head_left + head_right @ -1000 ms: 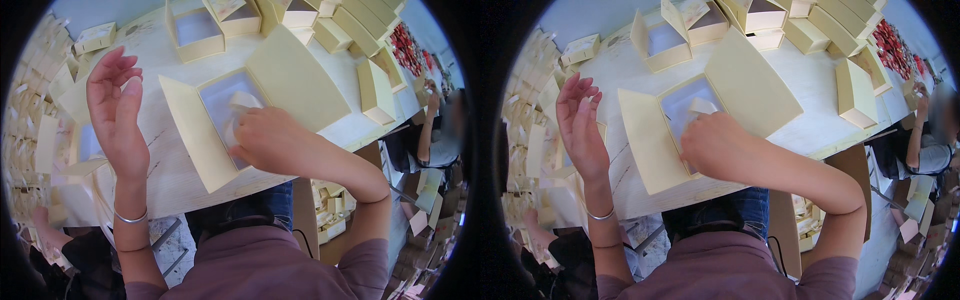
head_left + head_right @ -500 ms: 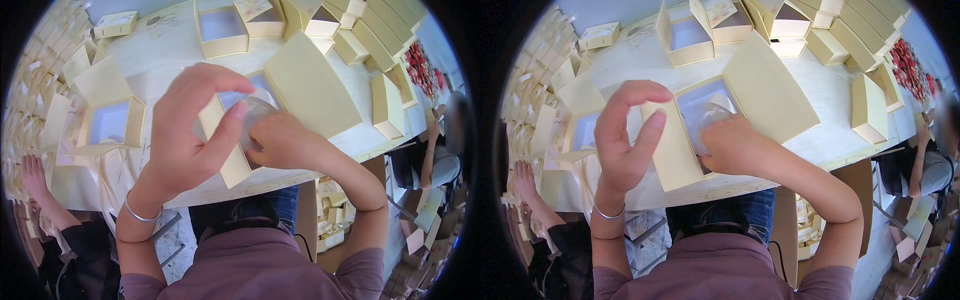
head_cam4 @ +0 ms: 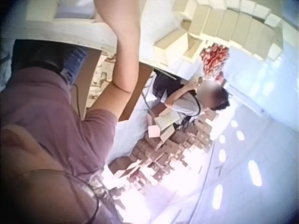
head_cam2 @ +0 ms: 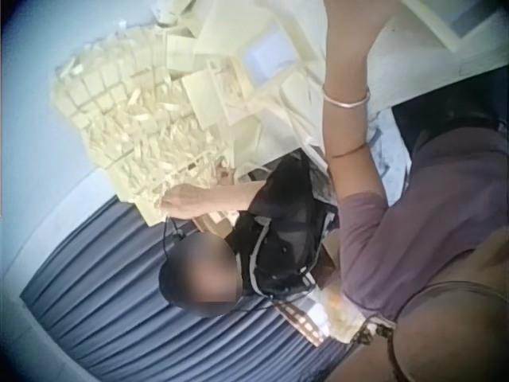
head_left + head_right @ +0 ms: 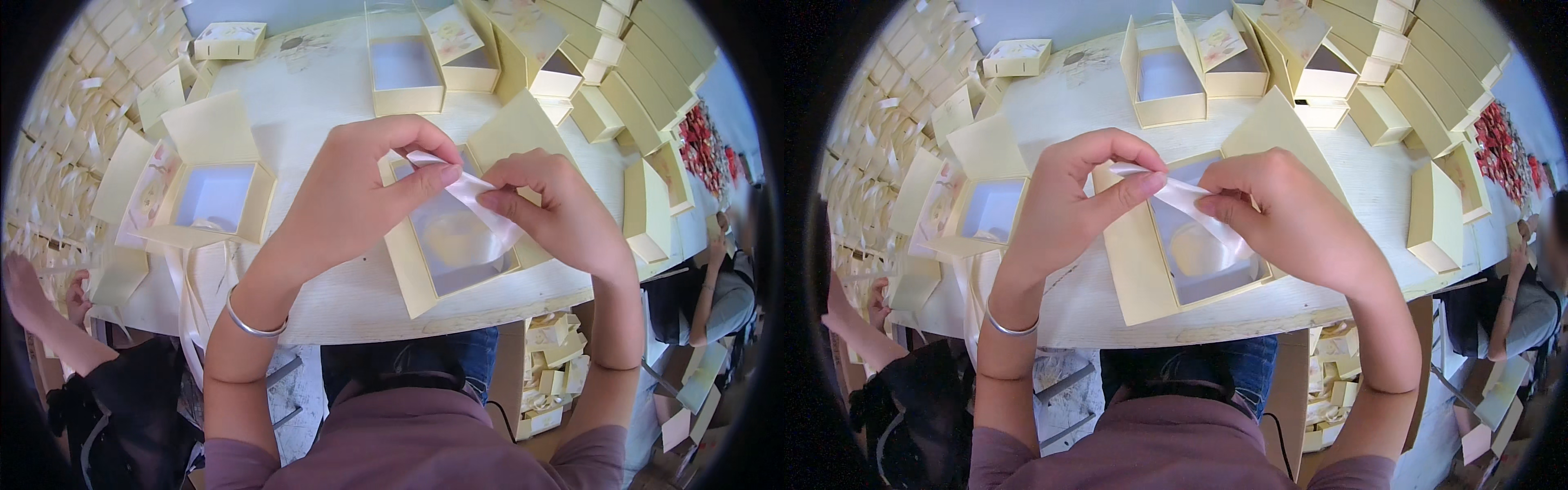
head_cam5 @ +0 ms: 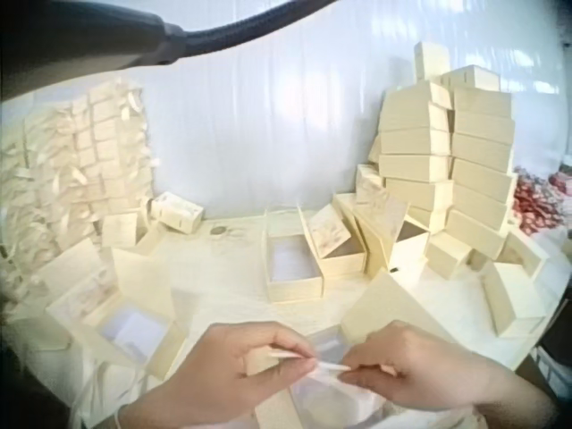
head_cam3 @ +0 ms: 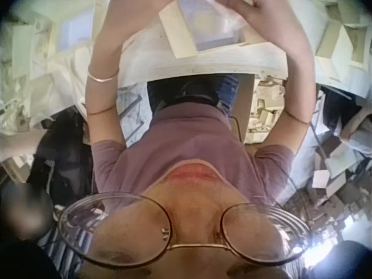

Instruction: The person repeatedly picks up small beige boxes from a table, opens them, places a white ribbon inside each box, and then closes the boxes. The process is repeated continuously with multiple boxes.

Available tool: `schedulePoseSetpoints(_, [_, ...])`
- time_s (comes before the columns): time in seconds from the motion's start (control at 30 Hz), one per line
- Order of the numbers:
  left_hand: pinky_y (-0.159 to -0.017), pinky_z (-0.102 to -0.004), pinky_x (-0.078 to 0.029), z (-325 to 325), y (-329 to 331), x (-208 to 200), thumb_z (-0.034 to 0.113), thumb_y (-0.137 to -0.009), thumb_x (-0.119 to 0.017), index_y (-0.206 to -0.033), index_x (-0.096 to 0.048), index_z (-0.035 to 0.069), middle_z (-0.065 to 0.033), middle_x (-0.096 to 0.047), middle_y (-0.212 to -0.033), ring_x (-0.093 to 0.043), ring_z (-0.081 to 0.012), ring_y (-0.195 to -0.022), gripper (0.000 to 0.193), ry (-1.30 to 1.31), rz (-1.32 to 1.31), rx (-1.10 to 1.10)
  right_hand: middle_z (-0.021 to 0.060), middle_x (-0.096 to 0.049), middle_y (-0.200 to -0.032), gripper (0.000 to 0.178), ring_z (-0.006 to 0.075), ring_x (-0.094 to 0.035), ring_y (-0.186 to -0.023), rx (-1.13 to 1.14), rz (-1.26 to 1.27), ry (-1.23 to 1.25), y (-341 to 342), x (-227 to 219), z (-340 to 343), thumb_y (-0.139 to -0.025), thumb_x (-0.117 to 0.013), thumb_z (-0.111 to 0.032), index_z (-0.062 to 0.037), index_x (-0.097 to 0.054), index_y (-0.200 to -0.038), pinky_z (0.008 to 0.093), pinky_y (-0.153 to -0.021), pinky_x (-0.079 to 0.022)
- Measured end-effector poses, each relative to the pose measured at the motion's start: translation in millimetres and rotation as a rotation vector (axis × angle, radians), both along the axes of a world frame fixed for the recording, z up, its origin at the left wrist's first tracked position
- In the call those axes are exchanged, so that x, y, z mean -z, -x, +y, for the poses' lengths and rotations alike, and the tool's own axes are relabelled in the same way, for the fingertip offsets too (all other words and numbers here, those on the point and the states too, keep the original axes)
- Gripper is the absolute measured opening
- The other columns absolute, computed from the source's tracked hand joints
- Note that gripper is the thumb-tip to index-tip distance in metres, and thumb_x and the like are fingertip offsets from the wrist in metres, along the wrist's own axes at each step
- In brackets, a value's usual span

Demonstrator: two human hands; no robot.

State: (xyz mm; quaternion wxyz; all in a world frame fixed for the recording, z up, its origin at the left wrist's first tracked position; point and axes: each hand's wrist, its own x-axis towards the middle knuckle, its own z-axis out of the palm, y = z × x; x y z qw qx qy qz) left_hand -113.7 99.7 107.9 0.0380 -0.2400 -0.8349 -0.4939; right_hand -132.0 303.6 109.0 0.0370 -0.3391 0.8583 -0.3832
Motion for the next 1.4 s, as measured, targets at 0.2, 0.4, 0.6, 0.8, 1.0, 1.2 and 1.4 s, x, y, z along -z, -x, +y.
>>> schedulePoseSetpoints(0.2, [-0.074, -0.0236, -0.042, 12, 4, 10, 0.001, -0.075, -0.060, -0.094, -0.057, 0.002, -0.0044, -0.059, -0.085, -0.053, -0.0105, -0.078, 0.019, -0.161, 0.246, -0.055, 0.0055, -0.060, -0.076, 0.014, 0.0121, -0.052, -0.066, -0.112, -0.097, 0.508, 11, 10, -16, -0.078, -0.058, -0.009, 0.0035, -0.059, -0.085, 0.0250, -0.059, -0.043])
schedulePoseSetpoints(0.4, [-0.076, -0.0221, -0.041, 6, 4, 10, -0.002, -0.079, -0.054, -0.111, -0.047, 0.003, -0.0045, -0.056, -0.088, -0.052, -0.0096, -0.081, 0.033, -0.299, 0.260, -0.185, 0.0045, -0.058, -0.058, 0.019, 0.0091, -0.050, -0.051, 0.054, -0.347, 0.257, 25, -1, -12, -0.079, -0.056, -0.016, 0.0020, -0.061, -0.073, 0.0234, -0.049, -0.041])
schedulePoseSetpoints(0.6, [-0.077, -0.0219, -0.040, -35, -3, 47, -0.002, -0.079, -0.053, -0.113, -0.046, 0.002, -0.0042, -0.054, -0.092, -0.050, -0.0095, -0.086, 0.035, -0.271, 0.134, -0.328, 0.0086, -0.060, -0.062, 0.014, 0.0170, -0.058, -0.057, 0.357, -0.131, -0.250, 28, -58, -36, -0.082, -0.053, -0.013, -0.0002, -0.060, -0.083, 0.0273, -0.063, -0.047])
schedulePoseSetpoints(0.8, [-0.077, -0.0268, -0.042, -31, -10, 75, 0.005, -0.076, -0.059, -0.109, -0.048, -0.001, -0.0055, -0.057, -0.097, -0.053, -0.0134, -0.087, 0.035, -0.059, -0.172, -0.281, 0.0150, -0.062, -0.081, 0.015, 0.0285, -0.061, -0.072, -0.074, 0.149, -0.558, 49, 19, -50, -0.069, -0.056, -0.004, -0.0005, -0.064, -0.082, 0.0380, -0.063, -0.048])
schedulePoseSetpoints(1.0, [-0.075, -0.0302, -0.044, -35, -7, 92, 0.008, -0.072, -0.063, -0.100, -0.053, -0.002, -0.0112, -0.059, -0.093, -0.056, -0.0181, -0.087, 0.032, 0.237, -0.234, -0.206, 0.0215, -0.060, -0.075, 0.012, 0.0356, -0.059, -0.073, -0.128, 0.031, -0.513, 51, 37, -54, -0.071, -0.049, 0.002, 0.0049, -0.060, -0.076, 0.0405, -0.061, -0.046])
schedulePoseSetpoints(1.2, [-0.074, -0.0302, -0.044, -36, -2, 99, 0.007, -0.070, -0.063, -0.097, -0.055, -0.002, -0.0110, -0.059, -0.091, -0.056, -0.0181, -0.084, 0.029, 0.208, -0.222, -0.233, 0.0193, -0.051, -0.055, 0.011, 0.0320, -0.050, -0.052, -0.353, 0.130, -0.702, 67, 55, -65, -0.065, -0.054, -0.002, 0.0007, -0.057, -0.054, 0.0394, -0.049, -0.041])
schedulePoseSetpoints(1.4, [-0.072, -0.0301, -0.044, -39, -2, 103, 0.006, -0.071, -0.062, -0.095, -0.055, -0.002, -0.0107, -0.059, -0.091, -0.056, -0.0178, -0.082, 0.026, 0.271, -0.206, -0.226, 0.0168, -0.038, -0.046, 0.013, 0.0305, -0.036, -0.044, -0.308, 0.000, -0.468, 77, 75, -72, -0.058, -0.048, 0.002, 0.0022, -0.044, -0.046, 0.0410, -0.044, -0.031])
